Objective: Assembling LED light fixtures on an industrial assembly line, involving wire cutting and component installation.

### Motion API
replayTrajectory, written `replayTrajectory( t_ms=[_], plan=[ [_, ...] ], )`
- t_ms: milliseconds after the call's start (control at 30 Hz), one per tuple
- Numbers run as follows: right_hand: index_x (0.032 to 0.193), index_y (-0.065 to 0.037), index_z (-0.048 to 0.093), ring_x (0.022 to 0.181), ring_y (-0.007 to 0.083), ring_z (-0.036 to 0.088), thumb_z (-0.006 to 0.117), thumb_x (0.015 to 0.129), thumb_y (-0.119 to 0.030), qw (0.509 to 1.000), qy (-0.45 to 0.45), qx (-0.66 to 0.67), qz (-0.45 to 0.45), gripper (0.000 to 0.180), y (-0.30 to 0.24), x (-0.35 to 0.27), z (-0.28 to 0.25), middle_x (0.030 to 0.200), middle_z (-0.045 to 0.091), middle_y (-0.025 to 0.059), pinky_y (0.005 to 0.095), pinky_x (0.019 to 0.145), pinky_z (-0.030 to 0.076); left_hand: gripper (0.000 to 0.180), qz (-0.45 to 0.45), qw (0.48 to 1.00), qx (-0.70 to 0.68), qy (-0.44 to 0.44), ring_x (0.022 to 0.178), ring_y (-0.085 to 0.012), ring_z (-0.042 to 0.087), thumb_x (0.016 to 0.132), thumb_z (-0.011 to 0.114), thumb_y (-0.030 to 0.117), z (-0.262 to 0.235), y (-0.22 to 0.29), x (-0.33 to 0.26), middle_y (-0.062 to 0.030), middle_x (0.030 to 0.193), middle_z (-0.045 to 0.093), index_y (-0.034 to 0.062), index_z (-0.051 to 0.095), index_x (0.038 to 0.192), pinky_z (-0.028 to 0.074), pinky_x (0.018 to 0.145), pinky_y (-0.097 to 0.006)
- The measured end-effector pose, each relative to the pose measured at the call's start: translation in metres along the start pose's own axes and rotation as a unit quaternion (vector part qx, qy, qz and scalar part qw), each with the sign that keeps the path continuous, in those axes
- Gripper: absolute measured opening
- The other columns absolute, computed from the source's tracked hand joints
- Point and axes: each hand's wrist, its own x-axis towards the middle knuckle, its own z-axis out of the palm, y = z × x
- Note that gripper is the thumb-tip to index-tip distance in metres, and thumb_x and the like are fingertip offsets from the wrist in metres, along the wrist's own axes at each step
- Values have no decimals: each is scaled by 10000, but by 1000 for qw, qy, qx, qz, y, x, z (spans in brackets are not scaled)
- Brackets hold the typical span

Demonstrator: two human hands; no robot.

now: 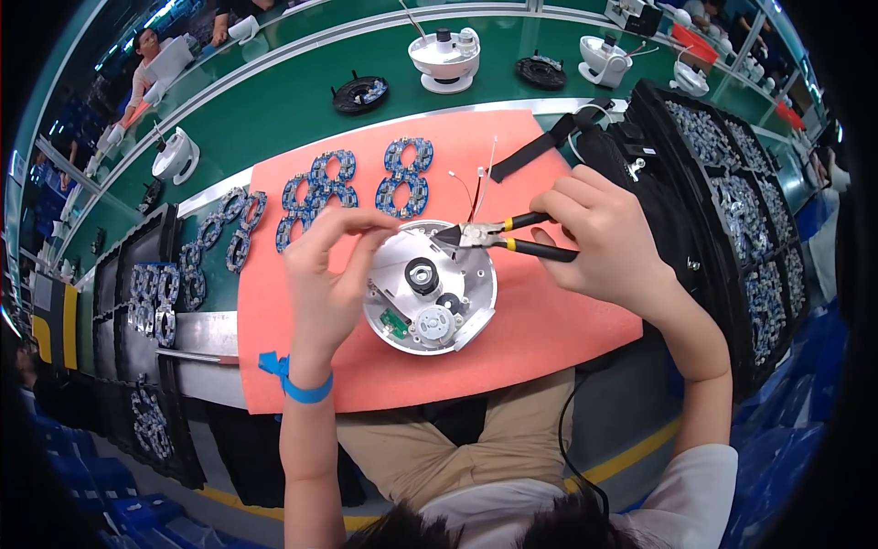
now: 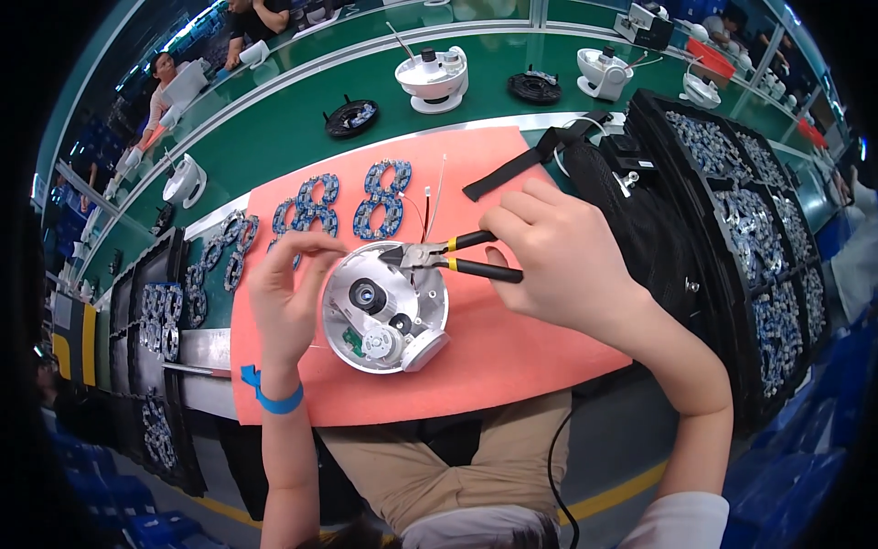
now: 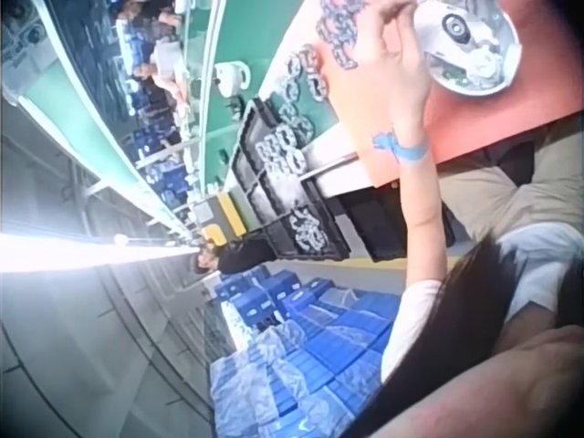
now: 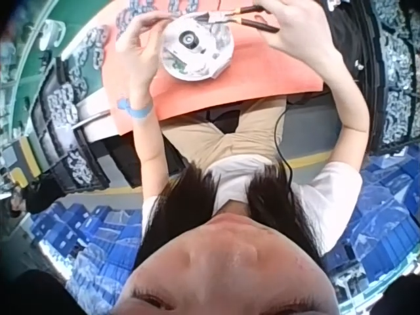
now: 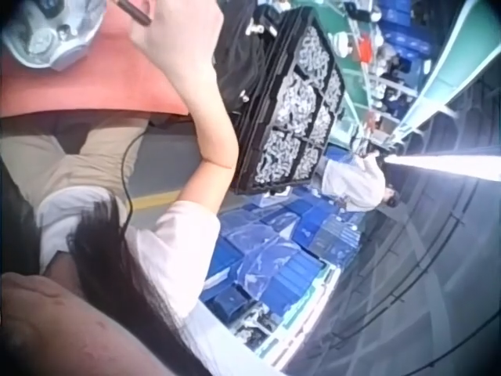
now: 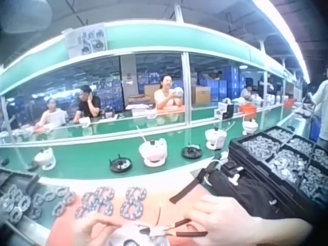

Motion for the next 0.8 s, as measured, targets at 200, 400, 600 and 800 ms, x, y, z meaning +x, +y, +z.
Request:
replayTrajectory(
  t_ms=[200, 400, 600, 800],
  plan=[
    [1034, -31, 569, 1003, 297, 592, 755, 740, -142, 933, -49, 332, -127, 364, -13, -9, 10, 1064, 602, 105, 398, 854, 484, 39, -121, 987, -14, 107, 752, -120, 578, 883, 587, -7, -18, -7, -47, -48, 819, 623, -17, 598, 919, 458, 725, -255],
    [1137, -48, 550, 1119, 290, 528, 690, 556, -7, 941, -103, 292, -140, 599, -24, -14, 28, 1148, 566, 92, 408, 910, 418, 19, -161, 977, 69, 120, 743, -125, 590, 878, 601, -2, -23, -23, -86, -57, 808, 633, -1, 608, 896, 469, 686, -263],
    [1100, -45, 541, 1116, 294, 512, 661, 563, 28, 936, -137, 279, -163, 555, -15, -7, 30, 1110, 545, 92, 410, 913, 414, 25, -186, 975, 46, 117, 748, -137, 604, 877, 610, 3, -18, -26, -89, -69, 816, 645, -4, 609, 900, 481, 690, -269],
    [1066, -44, 528, 1085, 329, 496, 637, 559, 77, 923, -147, 323, -149, 533, -6, 0, 35, 1044, 529, 97, 440, 926, 413, 34, -194, 973, 76, 99, 748, -150, 623, 874, 615, 2, -22, -22, -88, -76, 812, 649, -7, 616, 906, 494, 680, -274]
  ],
)
